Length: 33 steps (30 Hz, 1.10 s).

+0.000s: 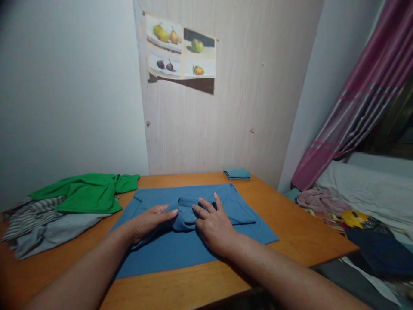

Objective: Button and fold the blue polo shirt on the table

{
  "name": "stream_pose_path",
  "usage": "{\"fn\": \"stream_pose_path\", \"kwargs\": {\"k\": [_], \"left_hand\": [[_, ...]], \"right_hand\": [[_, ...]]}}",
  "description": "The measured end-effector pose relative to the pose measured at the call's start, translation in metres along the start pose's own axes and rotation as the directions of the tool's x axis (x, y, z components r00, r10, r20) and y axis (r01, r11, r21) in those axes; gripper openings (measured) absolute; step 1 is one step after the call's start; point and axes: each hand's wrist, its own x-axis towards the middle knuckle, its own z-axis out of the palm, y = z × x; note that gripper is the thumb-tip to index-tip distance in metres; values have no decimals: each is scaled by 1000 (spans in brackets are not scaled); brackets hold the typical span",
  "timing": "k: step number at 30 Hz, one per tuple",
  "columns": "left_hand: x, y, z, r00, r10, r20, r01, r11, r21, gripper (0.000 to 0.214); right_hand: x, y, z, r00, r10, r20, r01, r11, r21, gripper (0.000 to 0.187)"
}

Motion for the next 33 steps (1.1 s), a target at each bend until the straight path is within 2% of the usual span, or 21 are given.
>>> {"fn": "stream_pose_path", "kwargs": {"k": [5,9,11,13,16,20,23,25,31,33], "left_hand": [[-2,3,-1,997,-56,-45,60,993,97,51],[-1,2,-2,998,-8,-66,18,988,155,54],[-1,2,-2,989,29,-144,0,981,195,53],[-2,3,-2,970,52,-236,5,972,234,54],[-3,5,-1,961,39,-275,31,969,246,58],[-4,6,-1,984,5,-179,29,981,190,51],[-4,7,-2,994,-13,-105,29,988,149,52],[-4,7,-4,994,-18,-104,35,985,167,54],[-2,5,-9,964,45,-262,30,961,276,56],[2,2,-10,942,77,-326,32,948,316,56]], "right_hand": [[-7,1,-1,1000,-10,-12,10,1000,-6,21],[-16,2,-5,1000,-20,7,19,997,69,21],[-19,6,-7,999,31,-28,-28,993,111,21],[-20,15,-6,986,141,-90,-126,980,155,23],[-19,32,1,922,358,-151,-316,917,244,33],[-18,49,11,825,560,-70,-479,760,439,49],[-19,52,11,793,609,-24,-476,643,601,46],[-20,52,7,771,636,-34,-458,590,665,46],[-27,60,0,677,732,-71,-471,506,723,47],[-30,64,2,674,735,-67,-475,502,723,47]]}}
